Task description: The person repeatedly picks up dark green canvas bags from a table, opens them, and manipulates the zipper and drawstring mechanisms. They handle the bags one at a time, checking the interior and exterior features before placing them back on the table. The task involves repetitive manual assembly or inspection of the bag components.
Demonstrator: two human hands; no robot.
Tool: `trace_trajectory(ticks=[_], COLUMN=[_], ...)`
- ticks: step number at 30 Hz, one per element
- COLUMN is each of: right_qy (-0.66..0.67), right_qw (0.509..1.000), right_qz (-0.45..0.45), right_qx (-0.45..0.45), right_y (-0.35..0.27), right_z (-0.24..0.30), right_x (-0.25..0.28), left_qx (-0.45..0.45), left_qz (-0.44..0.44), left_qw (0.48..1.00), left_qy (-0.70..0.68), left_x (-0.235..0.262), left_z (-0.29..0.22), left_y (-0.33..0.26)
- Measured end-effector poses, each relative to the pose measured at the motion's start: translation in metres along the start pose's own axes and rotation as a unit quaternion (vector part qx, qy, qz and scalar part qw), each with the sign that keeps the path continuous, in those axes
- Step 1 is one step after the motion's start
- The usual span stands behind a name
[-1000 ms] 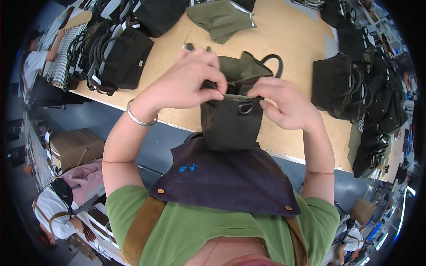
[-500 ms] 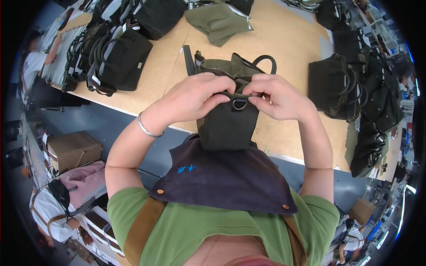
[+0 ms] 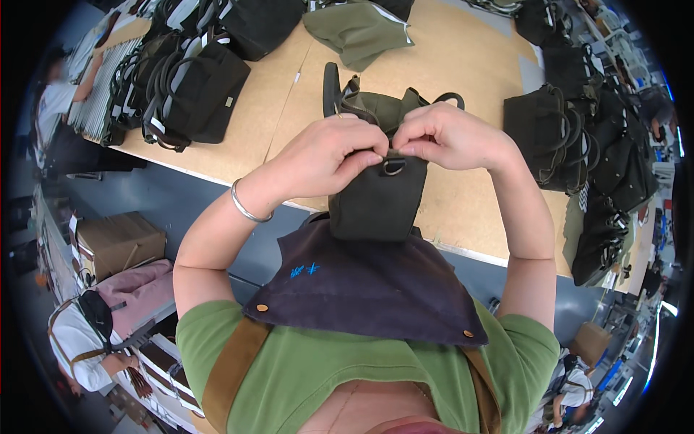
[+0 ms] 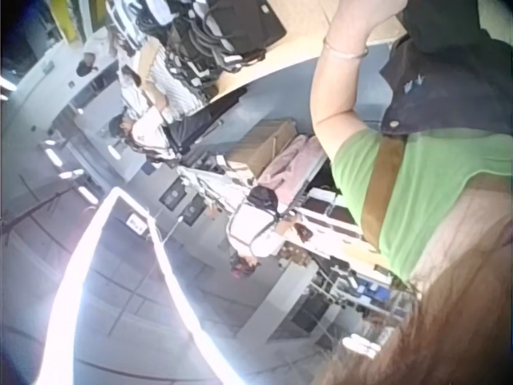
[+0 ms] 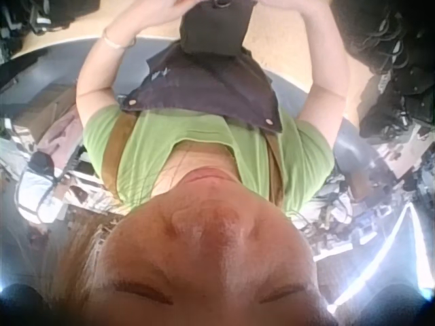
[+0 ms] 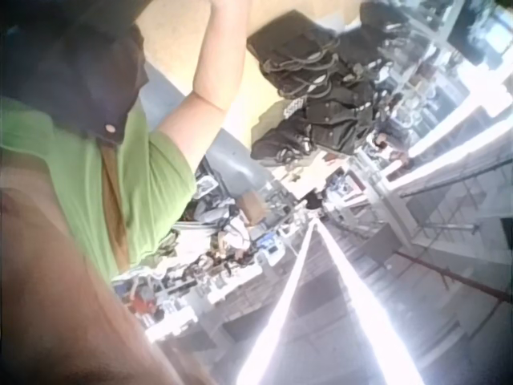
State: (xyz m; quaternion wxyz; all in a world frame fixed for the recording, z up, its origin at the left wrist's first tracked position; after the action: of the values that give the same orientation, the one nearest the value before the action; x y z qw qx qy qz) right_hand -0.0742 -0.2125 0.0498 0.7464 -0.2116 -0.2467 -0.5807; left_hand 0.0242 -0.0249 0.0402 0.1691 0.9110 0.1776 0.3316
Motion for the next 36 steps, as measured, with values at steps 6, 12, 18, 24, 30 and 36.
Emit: trace_trajectory(ticks=[6,12,18,24,30,36], right_qy=[0.015,0.029,0.049,0.081,0.062,-0.033], right_qw=[1.000,0.998,0.996,0.994,0.994,0.992], right_qz=[-0.009,-0.050,-0.063,-0.067,-0.081,-0.107], right_qx=[-0.024,0.038,0.028,0.018,0.030,0.060], right_y=[-0.003,-0.004,-0.005,-0.003,-0.007,-0.011], right_z=[0.007,0.001,0.004,0.007,0.008,0.017], right_x=[0.002,-0.004,-0.011,-0.014,-0.016,-0.018], left_qx=[0.065,0.048,0.108,0.141,0.041,-0.075], left_qz=[-0.021,-0.024,-0.014,-0.007,-0.038,-0.019], left_qw=[0.997,0.998,0.992,0.987,0.998,0.996], left_qy=[-0.027,-0.022,-0.066,-0.081,-0.028,0.049], left_x=[0.001,0.003,0.003,0.002,-0.006,-0.006], left_z=[0.008,0.014,0.003,-0.002,0.005,-0.006], left_y=[-0.004,-0.005,-0.006,-0.007,-0.009,-0.006])
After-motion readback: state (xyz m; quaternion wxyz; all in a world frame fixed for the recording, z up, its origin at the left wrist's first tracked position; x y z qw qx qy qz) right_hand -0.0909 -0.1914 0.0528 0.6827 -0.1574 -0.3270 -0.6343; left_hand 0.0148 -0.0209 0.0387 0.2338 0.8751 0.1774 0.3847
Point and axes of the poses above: each hand's wrist, its own y-axis towards the middle knuckle, its own x-axis out of the back of the hand, z = x × y, the point moved 2 cm from there along y, towards the middle knuckle, and after that the axes turned 8 degrees about -z, right-handed, at the moved point
